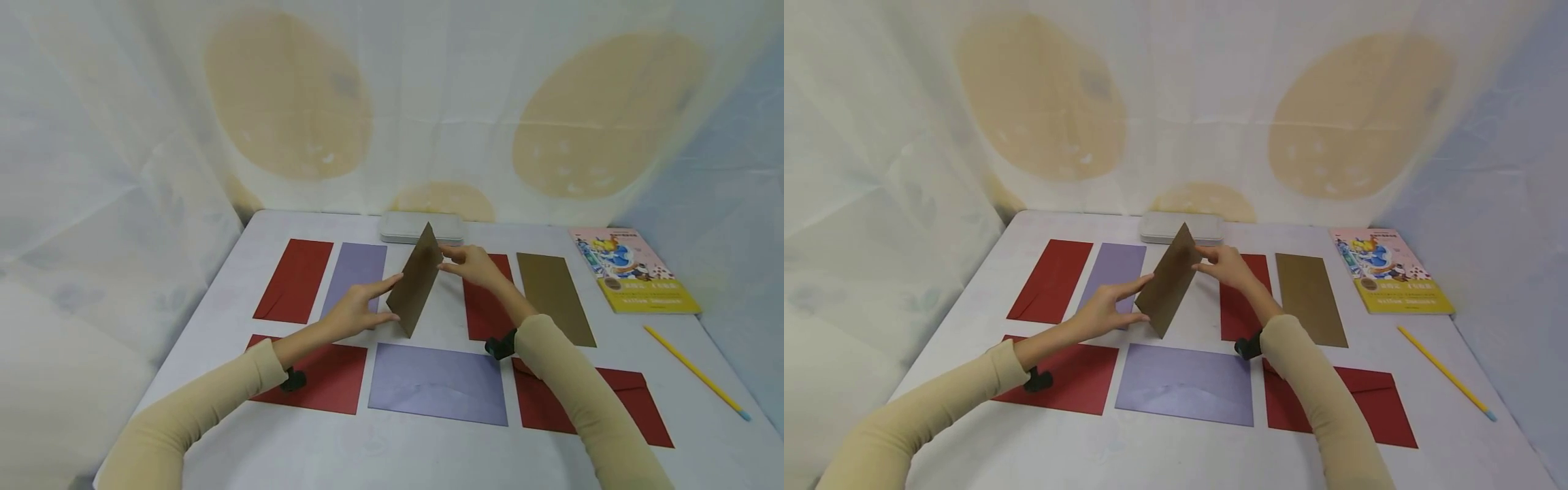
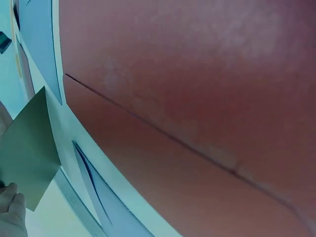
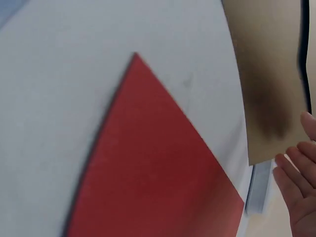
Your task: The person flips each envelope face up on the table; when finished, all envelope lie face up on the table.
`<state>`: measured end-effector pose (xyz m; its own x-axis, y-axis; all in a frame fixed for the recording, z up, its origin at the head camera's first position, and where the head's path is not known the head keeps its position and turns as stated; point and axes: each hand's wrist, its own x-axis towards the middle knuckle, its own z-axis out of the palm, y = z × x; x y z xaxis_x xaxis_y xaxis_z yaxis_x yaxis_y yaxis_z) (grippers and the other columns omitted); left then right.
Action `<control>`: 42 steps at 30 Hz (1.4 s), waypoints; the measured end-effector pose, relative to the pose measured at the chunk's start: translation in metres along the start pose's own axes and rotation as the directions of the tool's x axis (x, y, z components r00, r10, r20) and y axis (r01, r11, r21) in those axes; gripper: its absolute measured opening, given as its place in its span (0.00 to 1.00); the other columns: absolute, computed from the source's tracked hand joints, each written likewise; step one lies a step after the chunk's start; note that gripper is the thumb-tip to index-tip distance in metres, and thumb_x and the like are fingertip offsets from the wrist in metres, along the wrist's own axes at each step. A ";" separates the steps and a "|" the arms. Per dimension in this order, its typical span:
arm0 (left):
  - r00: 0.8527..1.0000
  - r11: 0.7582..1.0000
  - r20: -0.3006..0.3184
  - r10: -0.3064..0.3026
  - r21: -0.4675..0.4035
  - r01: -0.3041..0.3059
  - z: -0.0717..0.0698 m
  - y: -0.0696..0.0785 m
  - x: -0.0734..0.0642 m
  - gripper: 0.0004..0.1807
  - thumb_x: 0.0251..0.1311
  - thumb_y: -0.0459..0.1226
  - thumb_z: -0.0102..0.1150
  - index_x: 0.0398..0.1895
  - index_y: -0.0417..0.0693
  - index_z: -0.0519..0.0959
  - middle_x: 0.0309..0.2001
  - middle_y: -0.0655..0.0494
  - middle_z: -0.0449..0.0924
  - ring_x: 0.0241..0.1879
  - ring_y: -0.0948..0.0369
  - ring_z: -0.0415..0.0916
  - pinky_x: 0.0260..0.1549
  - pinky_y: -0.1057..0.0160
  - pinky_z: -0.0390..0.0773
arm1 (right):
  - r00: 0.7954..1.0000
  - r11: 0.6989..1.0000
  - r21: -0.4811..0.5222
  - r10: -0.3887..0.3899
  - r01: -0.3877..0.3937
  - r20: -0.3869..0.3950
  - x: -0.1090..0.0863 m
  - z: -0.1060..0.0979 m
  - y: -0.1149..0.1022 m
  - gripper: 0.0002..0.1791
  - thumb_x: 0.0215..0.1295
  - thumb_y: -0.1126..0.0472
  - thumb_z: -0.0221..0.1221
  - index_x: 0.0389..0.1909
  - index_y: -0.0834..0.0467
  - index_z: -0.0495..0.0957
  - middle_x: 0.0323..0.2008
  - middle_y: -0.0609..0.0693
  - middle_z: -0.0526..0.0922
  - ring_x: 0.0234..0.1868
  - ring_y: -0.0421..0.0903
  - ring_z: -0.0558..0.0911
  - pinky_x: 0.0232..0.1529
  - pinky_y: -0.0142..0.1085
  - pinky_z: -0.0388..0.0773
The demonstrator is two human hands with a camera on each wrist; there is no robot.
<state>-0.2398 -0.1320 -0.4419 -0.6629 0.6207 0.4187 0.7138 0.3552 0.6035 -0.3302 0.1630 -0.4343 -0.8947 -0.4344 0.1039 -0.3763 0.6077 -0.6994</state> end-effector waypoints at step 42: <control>0.949 0.937 0.255 -0.186 0.335 0.094 0.015 -0.011 -0.004 0.29 0.55 0.45 0.69 0.59 0.42 0.77 0.33 0.52 0.85 0.22 0.67 0.65 0.22 0.69 0.67 | 0.987 0.966 -0.236 -0.066 0.101 0.148 -0.003 0.020 0.005 0.30 0.60 0.58 0.66 0.61 0.68 0.73 0.55 0.65 0.78 0.31 0.47 0.71 0.29 0.34 0.64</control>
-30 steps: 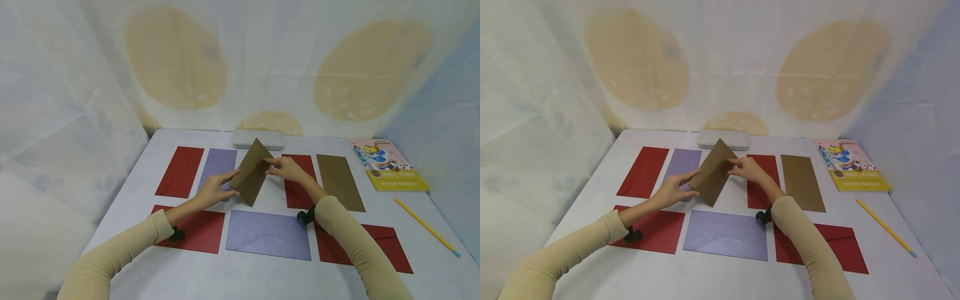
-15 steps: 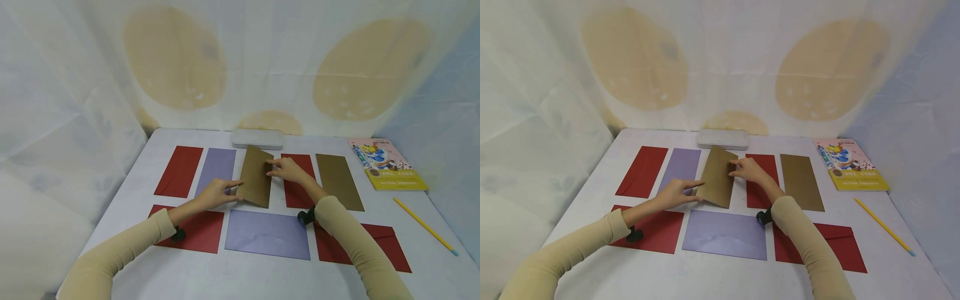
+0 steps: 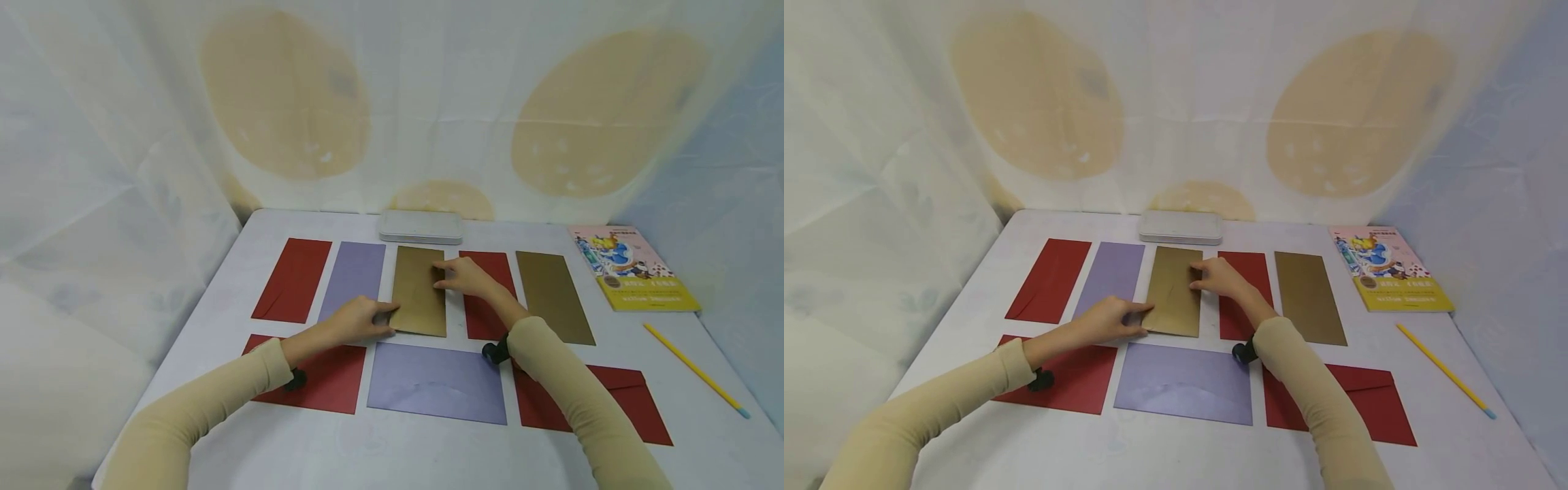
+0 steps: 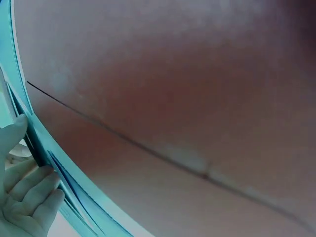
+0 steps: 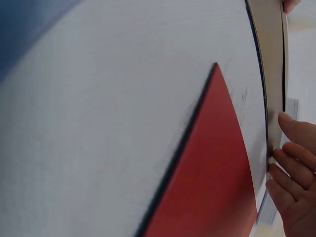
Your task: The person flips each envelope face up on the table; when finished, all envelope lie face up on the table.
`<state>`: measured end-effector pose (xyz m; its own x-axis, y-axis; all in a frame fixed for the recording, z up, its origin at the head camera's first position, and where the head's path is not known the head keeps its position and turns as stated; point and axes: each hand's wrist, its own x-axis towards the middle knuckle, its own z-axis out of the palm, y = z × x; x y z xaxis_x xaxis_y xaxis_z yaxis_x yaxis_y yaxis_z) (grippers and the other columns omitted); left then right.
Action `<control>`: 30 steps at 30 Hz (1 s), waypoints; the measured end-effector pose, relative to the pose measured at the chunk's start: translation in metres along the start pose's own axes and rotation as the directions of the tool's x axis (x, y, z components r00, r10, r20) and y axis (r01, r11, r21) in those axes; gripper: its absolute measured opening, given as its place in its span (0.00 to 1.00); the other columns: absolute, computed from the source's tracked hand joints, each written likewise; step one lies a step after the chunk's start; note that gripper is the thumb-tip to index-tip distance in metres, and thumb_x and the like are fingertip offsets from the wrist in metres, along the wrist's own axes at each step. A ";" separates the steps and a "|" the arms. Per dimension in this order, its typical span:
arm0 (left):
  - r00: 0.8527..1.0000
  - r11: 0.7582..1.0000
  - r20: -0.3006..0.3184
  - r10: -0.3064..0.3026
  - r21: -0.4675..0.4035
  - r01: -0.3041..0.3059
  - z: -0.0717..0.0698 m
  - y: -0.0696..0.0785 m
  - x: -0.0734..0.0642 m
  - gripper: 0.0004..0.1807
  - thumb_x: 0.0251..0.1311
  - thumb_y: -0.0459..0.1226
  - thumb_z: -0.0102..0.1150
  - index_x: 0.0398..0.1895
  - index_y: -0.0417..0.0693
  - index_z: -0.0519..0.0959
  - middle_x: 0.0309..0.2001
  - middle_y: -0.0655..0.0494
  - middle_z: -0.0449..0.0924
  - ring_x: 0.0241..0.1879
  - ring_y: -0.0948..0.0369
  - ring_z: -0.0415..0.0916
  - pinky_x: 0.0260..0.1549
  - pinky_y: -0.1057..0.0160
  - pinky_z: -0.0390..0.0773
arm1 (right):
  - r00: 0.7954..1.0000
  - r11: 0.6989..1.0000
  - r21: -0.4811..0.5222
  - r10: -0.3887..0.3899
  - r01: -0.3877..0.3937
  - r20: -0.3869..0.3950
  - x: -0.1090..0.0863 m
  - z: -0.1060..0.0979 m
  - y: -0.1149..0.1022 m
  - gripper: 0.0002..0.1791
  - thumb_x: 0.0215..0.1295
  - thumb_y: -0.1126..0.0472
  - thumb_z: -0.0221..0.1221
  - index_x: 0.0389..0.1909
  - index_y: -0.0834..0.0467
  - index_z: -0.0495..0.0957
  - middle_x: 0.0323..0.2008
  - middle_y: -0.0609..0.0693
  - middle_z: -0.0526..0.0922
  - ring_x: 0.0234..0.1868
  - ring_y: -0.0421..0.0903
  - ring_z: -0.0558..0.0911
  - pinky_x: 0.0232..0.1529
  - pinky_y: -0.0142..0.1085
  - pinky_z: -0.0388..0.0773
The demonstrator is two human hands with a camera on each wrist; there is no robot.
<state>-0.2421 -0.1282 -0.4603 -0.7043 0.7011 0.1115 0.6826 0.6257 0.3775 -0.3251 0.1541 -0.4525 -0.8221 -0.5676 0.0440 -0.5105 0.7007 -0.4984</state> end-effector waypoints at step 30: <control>0.995 0.996 0.050 0.089 -0.026 -0.088 0.002 0.004 0.004 0.28 0.57 0.45 0.68 0.58 0.39 0.77 0.51 0.50 0.82 0.45 0.62 0.80 0.44 0.63 0.78 | 1.000 1.000 0.022 -0.020 0.020 0.002 -0.014 0.003 -0.005 0.28 0.59 0.60 0.68 0.59 0.65 0.76 0.54 0.61 0.79 0.22 0.42 0.59 0.23 0.33 0.58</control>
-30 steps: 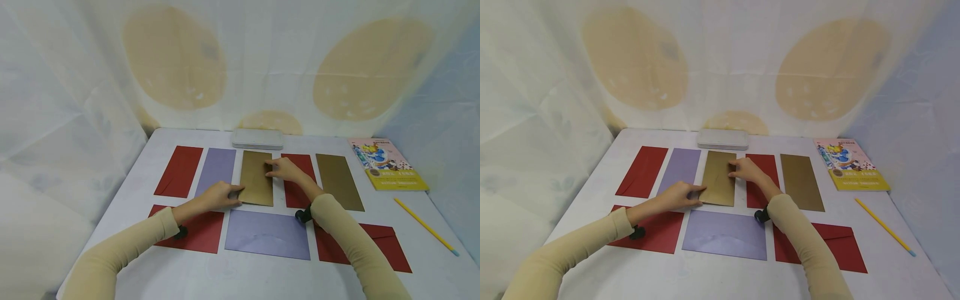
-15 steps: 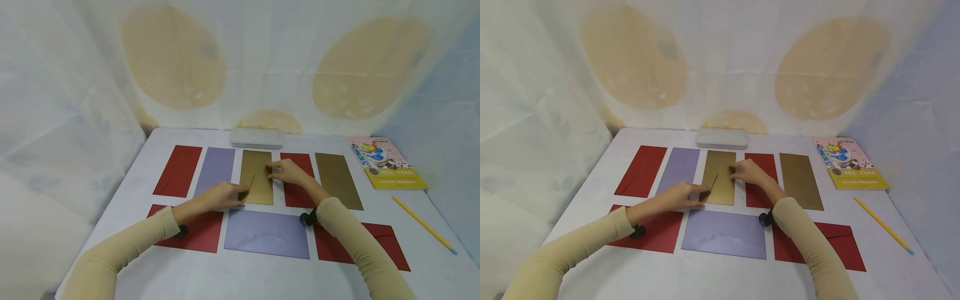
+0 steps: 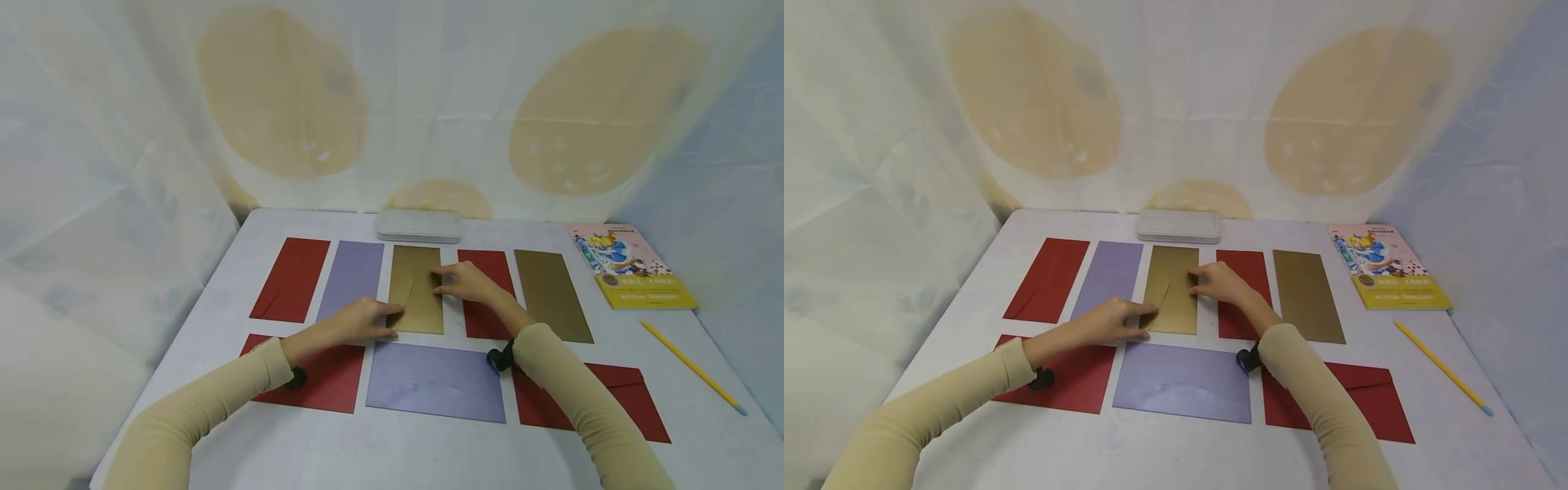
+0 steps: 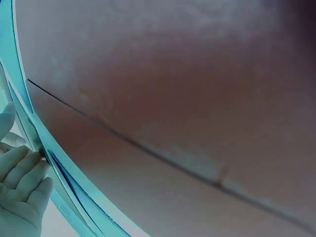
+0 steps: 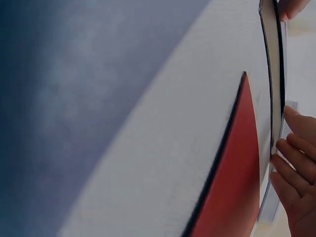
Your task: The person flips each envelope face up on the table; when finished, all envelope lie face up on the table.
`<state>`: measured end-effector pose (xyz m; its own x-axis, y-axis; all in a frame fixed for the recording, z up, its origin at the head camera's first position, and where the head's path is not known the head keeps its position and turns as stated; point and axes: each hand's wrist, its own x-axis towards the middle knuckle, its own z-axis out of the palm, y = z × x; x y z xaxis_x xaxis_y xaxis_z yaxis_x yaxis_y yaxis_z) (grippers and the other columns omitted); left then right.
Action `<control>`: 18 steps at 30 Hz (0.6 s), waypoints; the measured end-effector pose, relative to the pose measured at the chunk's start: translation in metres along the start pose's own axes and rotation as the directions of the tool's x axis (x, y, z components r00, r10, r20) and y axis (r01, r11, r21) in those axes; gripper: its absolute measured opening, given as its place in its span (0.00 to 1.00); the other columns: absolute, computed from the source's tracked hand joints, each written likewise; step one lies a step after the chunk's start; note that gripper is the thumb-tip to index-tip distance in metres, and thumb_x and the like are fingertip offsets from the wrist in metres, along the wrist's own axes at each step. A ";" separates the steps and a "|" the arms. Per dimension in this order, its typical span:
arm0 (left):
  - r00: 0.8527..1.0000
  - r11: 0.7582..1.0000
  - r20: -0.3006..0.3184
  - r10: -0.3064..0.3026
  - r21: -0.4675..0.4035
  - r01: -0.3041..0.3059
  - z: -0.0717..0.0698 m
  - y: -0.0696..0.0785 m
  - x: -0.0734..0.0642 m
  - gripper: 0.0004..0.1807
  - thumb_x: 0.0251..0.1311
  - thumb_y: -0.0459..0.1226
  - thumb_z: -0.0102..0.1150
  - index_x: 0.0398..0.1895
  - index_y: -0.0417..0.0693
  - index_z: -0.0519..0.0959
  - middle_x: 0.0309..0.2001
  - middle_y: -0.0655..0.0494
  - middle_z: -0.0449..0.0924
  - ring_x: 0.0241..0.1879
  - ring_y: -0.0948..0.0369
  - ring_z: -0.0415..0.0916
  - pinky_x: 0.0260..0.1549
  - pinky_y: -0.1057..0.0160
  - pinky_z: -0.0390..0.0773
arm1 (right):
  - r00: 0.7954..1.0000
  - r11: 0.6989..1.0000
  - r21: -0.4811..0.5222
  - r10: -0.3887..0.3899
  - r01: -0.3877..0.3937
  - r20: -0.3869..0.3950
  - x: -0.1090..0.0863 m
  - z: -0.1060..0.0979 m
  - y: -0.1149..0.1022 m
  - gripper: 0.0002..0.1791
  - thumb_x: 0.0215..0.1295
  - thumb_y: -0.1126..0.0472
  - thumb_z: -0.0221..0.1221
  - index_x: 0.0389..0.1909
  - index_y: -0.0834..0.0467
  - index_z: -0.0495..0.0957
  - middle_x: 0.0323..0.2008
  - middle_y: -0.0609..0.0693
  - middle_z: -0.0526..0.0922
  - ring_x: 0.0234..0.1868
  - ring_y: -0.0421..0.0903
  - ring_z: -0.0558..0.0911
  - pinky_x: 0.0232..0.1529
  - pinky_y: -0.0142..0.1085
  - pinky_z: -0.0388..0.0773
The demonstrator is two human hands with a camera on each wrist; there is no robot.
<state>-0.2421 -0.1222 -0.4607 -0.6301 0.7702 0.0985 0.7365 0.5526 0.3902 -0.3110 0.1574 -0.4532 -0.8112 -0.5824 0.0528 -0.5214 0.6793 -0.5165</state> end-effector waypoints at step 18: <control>0.993 0.993 -0.057 0.103 -0.060 -0.107 0.003 0.013 0.048 0.36 0.58 0.50 0.66 0.65 0.40 0.71 0.23 0.53 0.78 0.18 0.67 0.60 0.23 0.70 0.66 | 0.988 0.992 0.040 0.120 -0.116 -0.093 -0.025 -0.025 0.029 0.30 0.61 0.55 0.65 0.63 0.60 0.73 0.21 0.51 0.75 0.20 0.43 0.56 0.26 0.37 0.62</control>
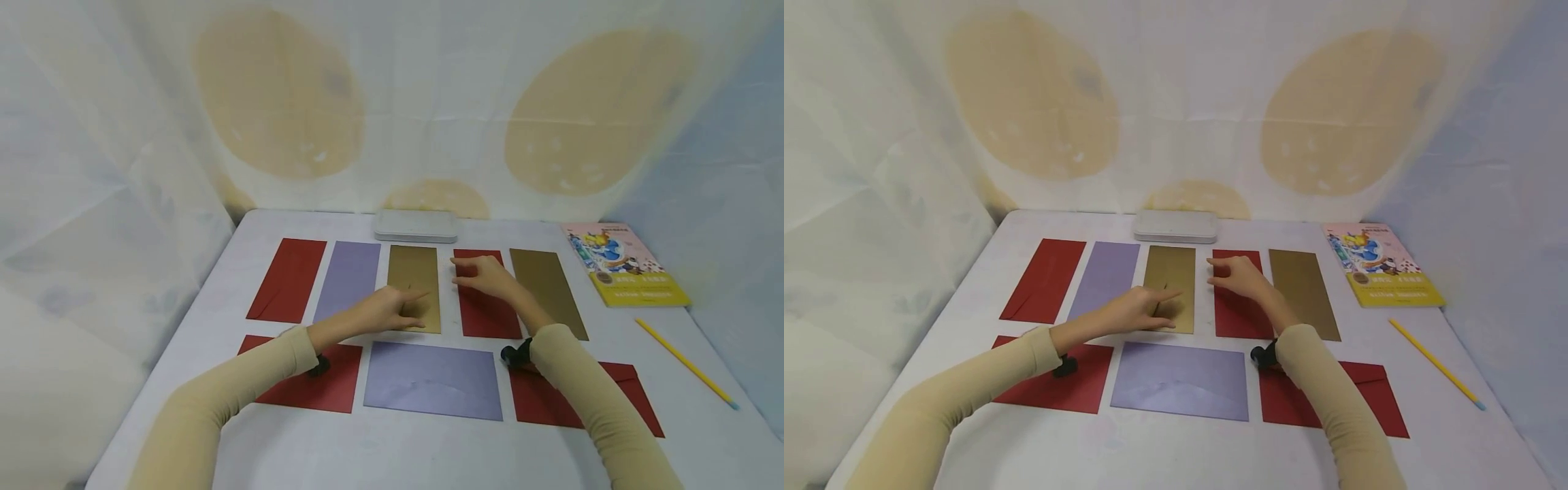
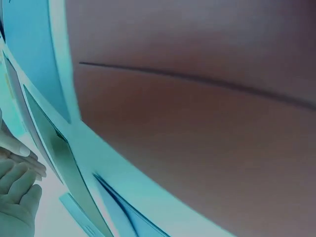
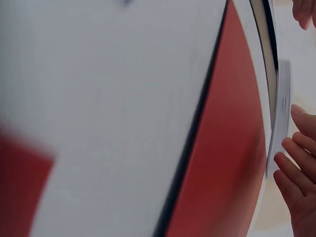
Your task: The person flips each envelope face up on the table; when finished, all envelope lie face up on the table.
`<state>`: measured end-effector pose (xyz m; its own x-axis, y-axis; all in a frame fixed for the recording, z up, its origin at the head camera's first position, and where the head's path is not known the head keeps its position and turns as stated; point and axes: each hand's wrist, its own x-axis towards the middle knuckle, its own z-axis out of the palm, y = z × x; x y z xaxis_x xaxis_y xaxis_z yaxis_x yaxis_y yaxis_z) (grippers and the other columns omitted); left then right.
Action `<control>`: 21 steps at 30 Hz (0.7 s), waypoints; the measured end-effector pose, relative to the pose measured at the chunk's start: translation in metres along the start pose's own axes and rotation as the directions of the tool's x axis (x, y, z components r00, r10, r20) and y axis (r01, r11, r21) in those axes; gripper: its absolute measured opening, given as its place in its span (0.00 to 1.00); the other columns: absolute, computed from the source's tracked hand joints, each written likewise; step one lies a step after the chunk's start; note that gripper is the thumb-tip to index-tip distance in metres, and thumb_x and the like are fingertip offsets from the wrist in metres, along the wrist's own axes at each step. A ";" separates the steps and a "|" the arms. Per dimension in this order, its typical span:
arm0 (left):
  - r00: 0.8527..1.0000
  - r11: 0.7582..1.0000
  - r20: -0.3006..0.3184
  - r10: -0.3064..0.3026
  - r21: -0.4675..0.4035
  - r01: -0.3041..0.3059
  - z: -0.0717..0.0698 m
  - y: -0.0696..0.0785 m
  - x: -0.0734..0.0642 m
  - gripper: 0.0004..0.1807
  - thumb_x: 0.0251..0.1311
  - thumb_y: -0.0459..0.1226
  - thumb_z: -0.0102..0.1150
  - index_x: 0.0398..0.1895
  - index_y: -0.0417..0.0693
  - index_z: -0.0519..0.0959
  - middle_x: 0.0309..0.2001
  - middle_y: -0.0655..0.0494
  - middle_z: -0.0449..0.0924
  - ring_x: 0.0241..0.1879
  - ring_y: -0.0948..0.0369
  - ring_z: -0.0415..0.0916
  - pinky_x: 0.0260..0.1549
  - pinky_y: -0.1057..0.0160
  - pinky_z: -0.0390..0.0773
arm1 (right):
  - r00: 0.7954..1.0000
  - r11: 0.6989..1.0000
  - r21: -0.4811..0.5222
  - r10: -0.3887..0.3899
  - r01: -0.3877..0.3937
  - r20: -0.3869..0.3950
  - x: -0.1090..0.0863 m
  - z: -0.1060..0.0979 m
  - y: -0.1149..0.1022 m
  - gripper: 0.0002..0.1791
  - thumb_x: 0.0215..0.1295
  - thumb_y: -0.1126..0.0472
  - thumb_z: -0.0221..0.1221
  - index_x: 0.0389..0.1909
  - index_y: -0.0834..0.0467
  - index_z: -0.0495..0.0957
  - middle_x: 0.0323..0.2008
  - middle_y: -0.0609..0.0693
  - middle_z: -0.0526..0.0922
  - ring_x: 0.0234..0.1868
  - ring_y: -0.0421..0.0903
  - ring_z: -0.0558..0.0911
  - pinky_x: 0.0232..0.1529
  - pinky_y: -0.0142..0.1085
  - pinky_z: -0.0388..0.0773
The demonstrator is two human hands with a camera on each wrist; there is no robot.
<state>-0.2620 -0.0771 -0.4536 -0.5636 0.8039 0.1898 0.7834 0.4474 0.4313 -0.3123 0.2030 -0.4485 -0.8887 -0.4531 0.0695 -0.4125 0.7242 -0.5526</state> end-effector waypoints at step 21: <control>0.991 0.999 0.137 0.004 -0.051 0.003 0.029 0.033 0.072 0.43 0.55 0.56 0.65 0.68 0.40 0.67 0.67 0.53 0.68 0.64 0.64 0.66 0.58 0.71 0.65 | 0.980 0.977 -0.070 0.199 -0.201 -0.026 -0.013 -0.044 0.060 0.33 0.64 0.52 0.63 0.65 0.65 0.68 0.29 0.61 0.74 0.30 0.53 0.72 0.33 0.44 0.72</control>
<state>-0.2694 0.0072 -0.4512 -0.5194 0.8518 0.0689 0.7672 0.4292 0.4767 -0.3342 0.2755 -0.4462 -0.9579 -0.2862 -0.0207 -0.2388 0.8350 -0.4958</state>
